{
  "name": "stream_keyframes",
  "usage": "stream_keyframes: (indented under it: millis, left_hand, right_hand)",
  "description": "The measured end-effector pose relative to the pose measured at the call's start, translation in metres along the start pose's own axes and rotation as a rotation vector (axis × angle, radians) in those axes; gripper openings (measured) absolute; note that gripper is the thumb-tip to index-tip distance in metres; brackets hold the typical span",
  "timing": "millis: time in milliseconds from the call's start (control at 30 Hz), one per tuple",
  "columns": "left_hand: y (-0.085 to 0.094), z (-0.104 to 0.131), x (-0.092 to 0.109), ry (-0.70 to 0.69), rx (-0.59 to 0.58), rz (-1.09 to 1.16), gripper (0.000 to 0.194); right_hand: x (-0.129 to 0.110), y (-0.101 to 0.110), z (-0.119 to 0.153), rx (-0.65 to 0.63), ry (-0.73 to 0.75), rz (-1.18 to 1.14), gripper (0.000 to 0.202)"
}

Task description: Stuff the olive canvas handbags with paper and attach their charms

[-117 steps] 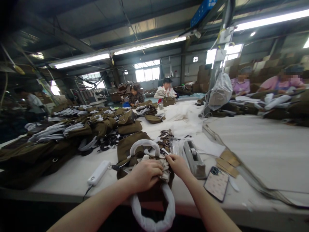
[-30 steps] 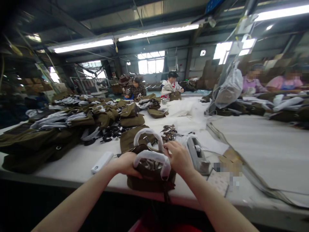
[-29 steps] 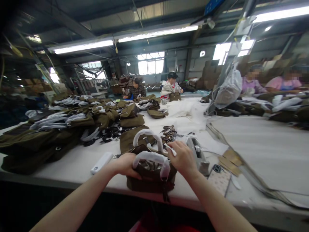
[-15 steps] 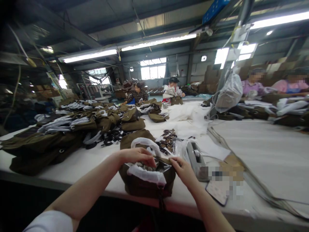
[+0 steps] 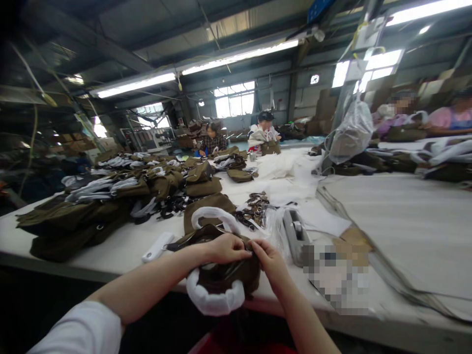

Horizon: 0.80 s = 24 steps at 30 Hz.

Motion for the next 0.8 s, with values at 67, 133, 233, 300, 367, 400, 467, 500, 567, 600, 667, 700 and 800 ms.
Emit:
stream_keyframes:
  millis: [67,133,233,300,367,400,467,500,567,600,667,700,800]
  left_hand:
    - [0.005,0.002,-0.005,0.022,0.051,0.055,0.046]
    - [0.014,0.006,-0.015,0.096,0.113,0.13,0.043]
    - [0.031,0.012,-0.028,0.185,0.191,0.175,0.037]
    - [0.03,0.015,-0.035,0.225,0.154,0.197,0.039]
    - [0.019,0.016,-0.037,0.24,0.056,0.228,0.048]
    - [0.012,0.017,-0.036,0.229,0.006,0.233,0.052]
    - [-0.001,0.02,-0.029,0.17,-0.057,0.215,0.055]
    - [-0.004,0.021,-0.024,0.13,-0.06,0.188,0.054]
    - [-0.007,0.025,-0.014,0.067,-0.038,0.116,0.05]
    - [-0.007,0.027,-0.01,0.043,-0.021,0.083,0.047]
    - [-0.005,0.032,-0.004,0.011,0.006,0.042,0.042]
    - [-0.003,0.034,-0.002,0.008,0.014,0.04,0.041]
    - [-0.001,0.044,-0.003,0.053,-0.005,0.118,0.037]
  right_hand:
    - [-0.002,0.002,0.001,0.016,0.021,0.01,0.048]
    - [-0.004,0.008,0.001,0.049,0.049,0.0,0.047]
    - [-0.002,0.016,0.0,0.089,0.069,-0.026,0.045]
    - [0.001,0.015,0.0,0.085,0.056,-0.032,0.044]
    - [0.003,0.009,0.0,0.058,0.041,-0.031,0.044]
    - [0.004,0.006,0.001,0.048,0.039,-0.027,0.044]
    - [0.003,-0.001,0.004,0.03,0.046,-0.013,0.043]
    - [0.003,-0.005,0.006,0.017,0.051,-0.004,0.042]
    - [0.001,-0.012,0.011,-0.012,0.064,0.021,0.039]
    - [0.001,-0.014,0.013,-0.024,0.072,0.035,0.038]
    - [-0.002,-0.017,0.017,-0.039,0.085,0.072,0.037]
    - [-0.003,-0.019,0.02,-0.04,0.093,0.095,0.036]
    - [-0.012,-0.024,0.028,-0.032,0.117,0.16,0.035]
Point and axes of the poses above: each hand's wrist, its own z-axis away from the middle knuckle, its own y-axis out of the back of the hand, x = y × z, the point moved 9 cm from there along -z, towards the middle knuckle, and after that the axes turned 6 degrees about z, right-handed, at the moved point
